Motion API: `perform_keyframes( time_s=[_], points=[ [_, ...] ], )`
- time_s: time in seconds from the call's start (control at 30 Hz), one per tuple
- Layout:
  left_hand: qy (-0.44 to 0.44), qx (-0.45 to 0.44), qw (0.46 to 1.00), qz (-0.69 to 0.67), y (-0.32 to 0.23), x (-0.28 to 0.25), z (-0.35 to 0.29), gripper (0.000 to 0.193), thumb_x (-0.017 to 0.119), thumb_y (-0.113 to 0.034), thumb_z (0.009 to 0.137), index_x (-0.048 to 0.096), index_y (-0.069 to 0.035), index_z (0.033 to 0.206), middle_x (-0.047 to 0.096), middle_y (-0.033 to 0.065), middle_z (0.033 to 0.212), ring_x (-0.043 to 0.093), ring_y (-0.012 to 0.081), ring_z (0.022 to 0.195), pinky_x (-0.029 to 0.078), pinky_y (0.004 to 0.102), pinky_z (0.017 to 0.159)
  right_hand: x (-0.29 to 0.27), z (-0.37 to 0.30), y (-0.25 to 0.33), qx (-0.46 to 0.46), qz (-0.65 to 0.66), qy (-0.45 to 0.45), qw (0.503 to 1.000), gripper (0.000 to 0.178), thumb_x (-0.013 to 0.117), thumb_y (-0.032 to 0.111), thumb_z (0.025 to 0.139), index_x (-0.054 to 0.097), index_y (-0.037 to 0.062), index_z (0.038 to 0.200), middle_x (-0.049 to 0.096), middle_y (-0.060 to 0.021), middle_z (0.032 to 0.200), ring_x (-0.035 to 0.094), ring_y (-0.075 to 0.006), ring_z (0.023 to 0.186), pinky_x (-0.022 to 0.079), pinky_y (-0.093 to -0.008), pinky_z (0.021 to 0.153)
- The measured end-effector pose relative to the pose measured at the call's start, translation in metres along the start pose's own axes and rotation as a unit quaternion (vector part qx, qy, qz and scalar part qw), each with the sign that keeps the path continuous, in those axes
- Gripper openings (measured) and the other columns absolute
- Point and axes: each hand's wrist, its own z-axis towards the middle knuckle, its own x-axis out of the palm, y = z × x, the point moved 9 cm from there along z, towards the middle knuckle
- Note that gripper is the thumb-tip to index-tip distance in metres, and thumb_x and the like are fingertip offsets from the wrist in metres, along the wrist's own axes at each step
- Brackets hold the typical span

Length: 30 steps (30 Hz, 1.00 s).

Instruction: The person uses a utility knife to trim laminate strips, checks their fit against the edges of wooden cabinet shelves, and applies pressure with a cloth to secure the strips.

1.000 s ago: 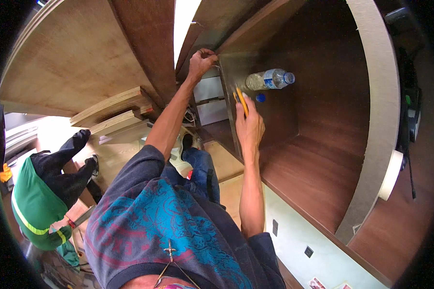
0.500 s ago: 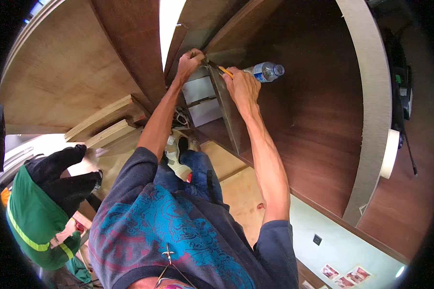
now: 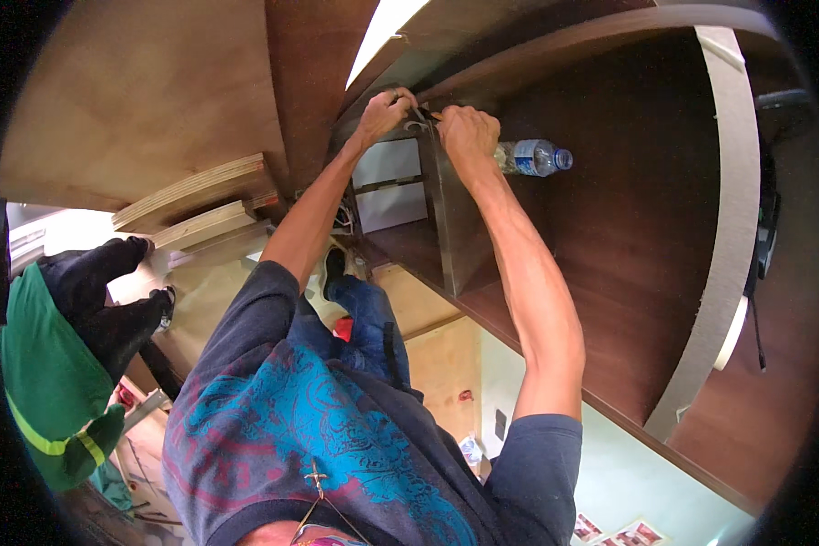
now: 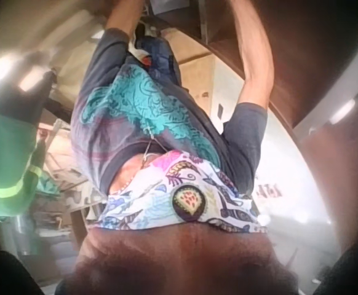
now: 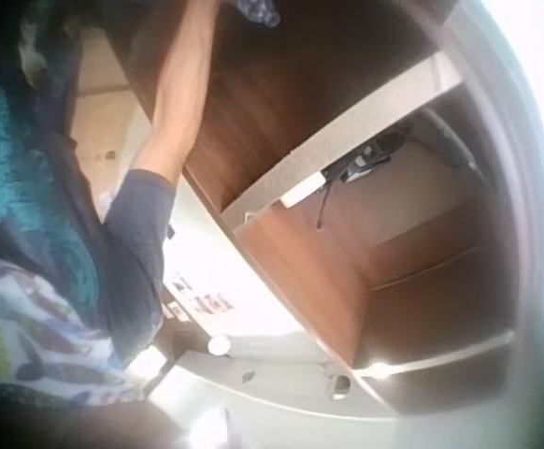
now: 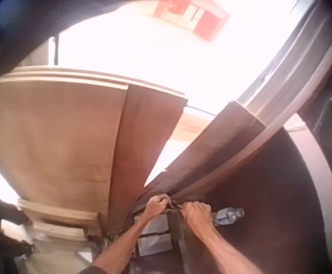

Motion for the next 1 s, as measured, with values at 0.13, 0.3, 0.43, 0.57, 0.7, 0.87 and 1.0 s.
perform_keyframes(
  time_s=[0.13, 0.3, 0.43, 0.57, 0.7, 0.87, 1.0],
  points=[
    [0.007, 0.017, 1.000, 0.010, 0.000, 0.000, -0.001, 0.021, 0.058, -0.024, 0.085, 0.071, -0.011, 0.095, 0.070, 0.0152, 0.084, 0.068, 0.0292, 0.081, 0.052, 0.0370, 0.077, 0.016, 0.008, -0.005, 0.012, -0.042, 0.143, 0.989, 0.022, 0.072, 0.031, 0.083, 0.077, 0.0135, 0.095, 0.072, -0.0149, 0.083, 0.070, -0.0338, 0.086, 0.054, -0.0451, 0.074],
    [0.085, 0.044, 0.995, -0.012, 0.003, -0.005, -0.007, 0.010, 0.067, -0.015, 0.084, 0.068, -0.012, 0.093, 0.065, 0.0080, 0.076, 0.063, 0.0227, 0.074, 0.050, 0.0379, 0.071, -0.004, -0.008, -0.003, 0.010, -0.076, 0.271, 0.959, 0.022, 0.070, 0.033, 0.083, 0.078, 0.0153, 0.094, 0.073, -0.0157, 0.087, 0.071, -0.0354, 0.086, 0.055, -0.0452, 0.076],
    [0.067, 0.132, 0.988, 0.053, -0.002, -0.006, -0.012, 0.013, 0.071, -0.016, 0.090, 0.065, -0.005, 0.094, 0.051, 0.0028, 0.073, 0.053, 0.0137, 0.073, 0.045, 0.0312, 0.067, -0.025, -0.043, -0.012, -0.009, -0.032, 0.264, 0.964, 0.021, 0.069, 0.031, 0.083, 0.078, 0.0126, 0.090, 0.072, -0.0171, 0.084, 0.071, -0.0358, 0.084, 0.056, -0.0461, 0.075],
    [0.055, 0.144, 0.986, 0.060, 0.008, -0.014, -0.014, 0.012, 0.071, -0.021, 0.088, 0.067, -0.012, 0.095, 0.058, 0.0078, 0.082, 0.060, 0.0244, 0.085, 0.048, 0.0382, 0.075, -0.056, -0.033, -0.008, 0.026, -0.044, 0.209, 0.977, 0.020, 0.066, 0.028, 0.086, 0.077, 0.0134, 0.095, 0.072, -0.0161, 0.084, 0.070, -0.0364, 0.083, 0.055, -0.0458, 0.076],
    [0.029, 0.144, 0.988, 0.037, 0.001, -0.013, -0.025, 0.012, 0.069, -0.021, 0.089, 0.066, -0.011, 0.096, 0.057, 0.0094, 0.084, 0.059, 0.0262, 0.084, 0.047, 0.0407, 0.074, -0.062, -0.020, -0.001, -0.026, -0.037, 0.038, 0.998, 0.023, 0.071, 0.029, 0.085, 0.076, 0.0130, 0.101, 0.072, -0.0122, 0.085, 0.069, -0.0324, 0.084, 0.054, -0.0455, 0.073],
    [-0.006, 0.170, 0.985, 0.036, 0.004, -0.018, -0.030, 0.011, 0.069, -0.018, 0.089, 0.066, -0.010, 0.096, 0.057, 0.0087, 0.086, 0.059, 0.0244, 0.083, 0.047, 0.0394, 0.074, -0.056, 0.003, 0.012, -0.061, -0.062, 0.049, 0.995, 0.021, 0.072, 0.026, 0.083, 0.075, 0.0136, 0.099, 0.073, -0.0099, 0.084, 0.070, -0.0297, 0.082, 0.054, -0.0429, 0.070],
    [-0.013, 0.143, 0.989, 0.022, 0.009, -0.020, -0.035, 0.010, 0.069, -0.017, 0.089, 0.066, -0.010, 0.095, 0.056, 0.0080, 0.086, 0.059, 0.0232, 0.083, 0.048, 0.0389, 0.074, -0.051, 0.004, 0.025, -0.069, -0.046, 0.054, 0.995, 0.022, 0.073, 0.026, 0.082, 0.076, 0.0145, 0.100, 0.072, -0.0103, 0.083, 0.070, -0.0299, 0.081, 0.054, -0.0428, 0.071]
  ],
)
